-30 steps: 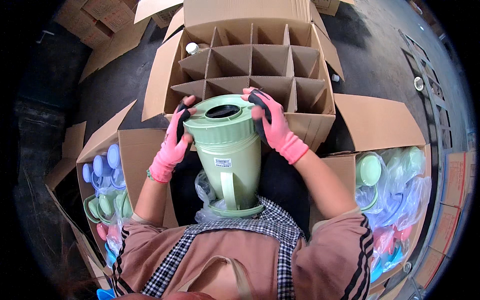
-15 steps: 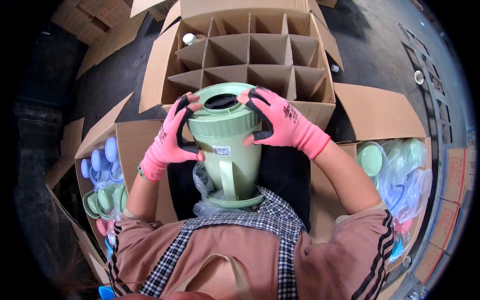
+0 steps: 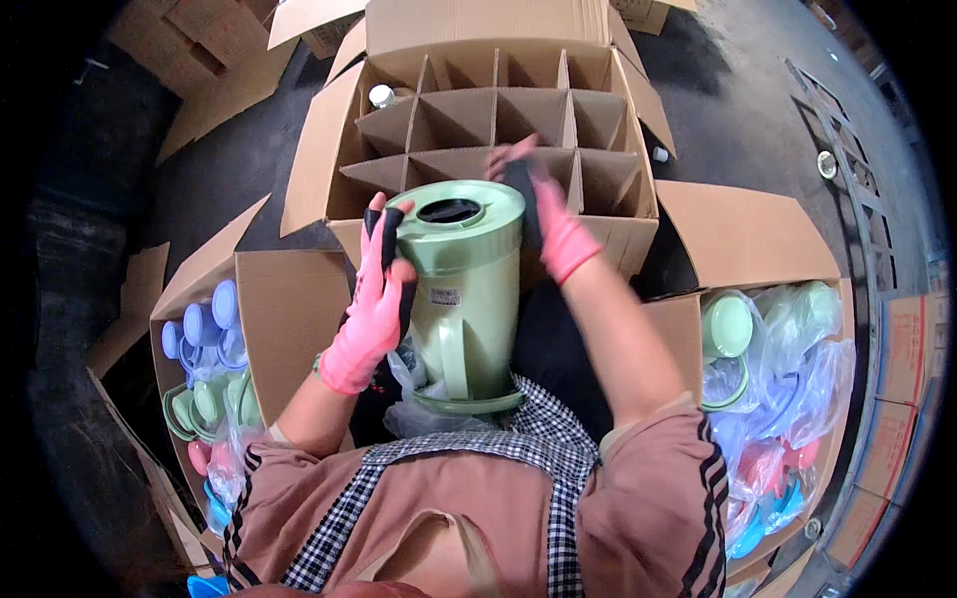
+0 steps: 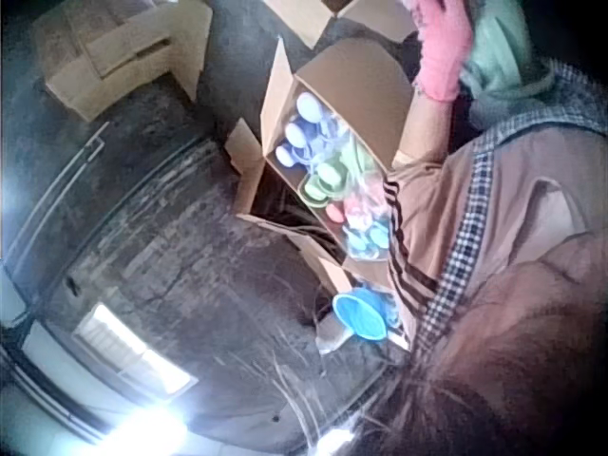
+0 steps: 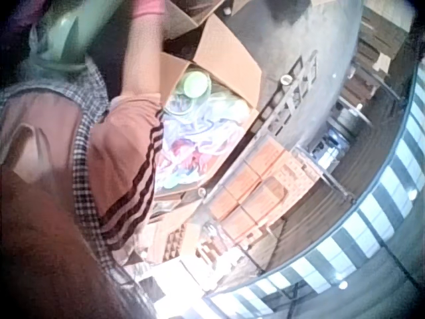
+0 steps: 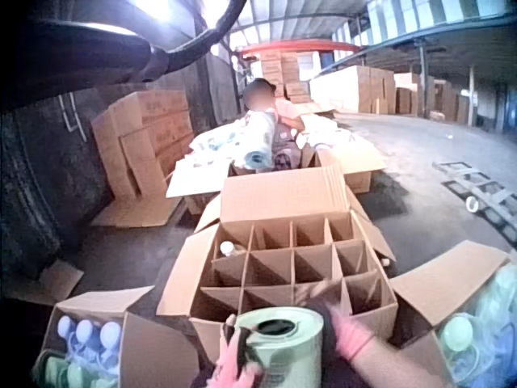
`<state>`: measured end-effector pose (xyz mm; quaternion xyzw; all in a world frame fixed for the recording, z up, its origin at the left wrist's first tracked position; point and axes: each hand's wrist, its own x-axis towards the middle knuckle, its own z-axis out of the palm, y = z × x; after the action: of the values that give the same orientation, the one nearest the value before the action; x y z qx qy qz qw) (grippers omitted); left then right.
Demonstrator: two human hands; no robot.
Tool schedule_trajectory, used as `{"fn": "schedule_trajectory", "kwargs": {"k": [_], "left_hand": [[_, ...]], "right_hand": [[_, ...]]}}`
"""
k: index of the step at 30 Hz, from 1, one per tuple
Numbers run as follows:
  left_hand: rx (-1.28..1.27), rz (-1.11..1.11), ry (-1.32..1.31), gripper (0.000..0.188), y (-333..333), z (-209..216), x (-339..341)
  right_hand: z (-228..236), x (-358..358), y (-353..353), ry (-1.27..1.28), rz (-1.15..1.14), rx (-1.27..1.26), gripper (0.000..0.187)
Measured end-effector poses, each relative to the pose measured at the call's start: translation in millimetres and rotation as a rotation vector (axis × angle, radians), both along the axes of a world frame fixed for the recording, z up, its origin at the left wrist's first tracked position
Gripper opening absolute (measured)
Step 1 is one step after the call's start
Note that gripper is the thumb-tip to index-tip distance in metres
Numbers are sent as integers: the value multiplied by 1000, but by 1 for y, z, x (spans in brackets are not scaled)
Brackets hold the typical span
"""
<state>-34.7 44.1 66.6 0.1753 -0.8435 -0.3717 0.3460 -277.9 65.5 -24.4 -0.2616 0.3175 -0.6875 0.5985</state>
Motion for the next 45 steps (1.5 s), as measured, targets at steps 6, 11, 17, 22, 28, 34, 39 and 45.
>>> {"fn": "schedule_trajectory", "kwargs": {"k": [6,11,17,22,28,34,39,45], "left_hand": [[779,277,56,40,-82,-53,14],[95,357,67,36,-16,-15,-21],[832,444,202,39,-79,-66,4],[295,483,96,41,-30,-40,-13],[382,458,-79,42,-54,-52,-7],[859,60,289,44,-66,-56,2],[1763,-579,497,46,-69,-82,-4],[1534,-473,396,45,-40,-54,1]], "right_hand": [[95,113,72,1477,-438,26,43],[35,32,16,6,-276,485,54],[45,99,51,1086,-586,-11,37],[11,53,16,-111,-256,173,32],[29,67,41,194,-442,159,28],[49,65,43,678,-270,208,30],[111,71,68,1488,-287,97,28],[188,80,38,2038,765,-447,24]]}}
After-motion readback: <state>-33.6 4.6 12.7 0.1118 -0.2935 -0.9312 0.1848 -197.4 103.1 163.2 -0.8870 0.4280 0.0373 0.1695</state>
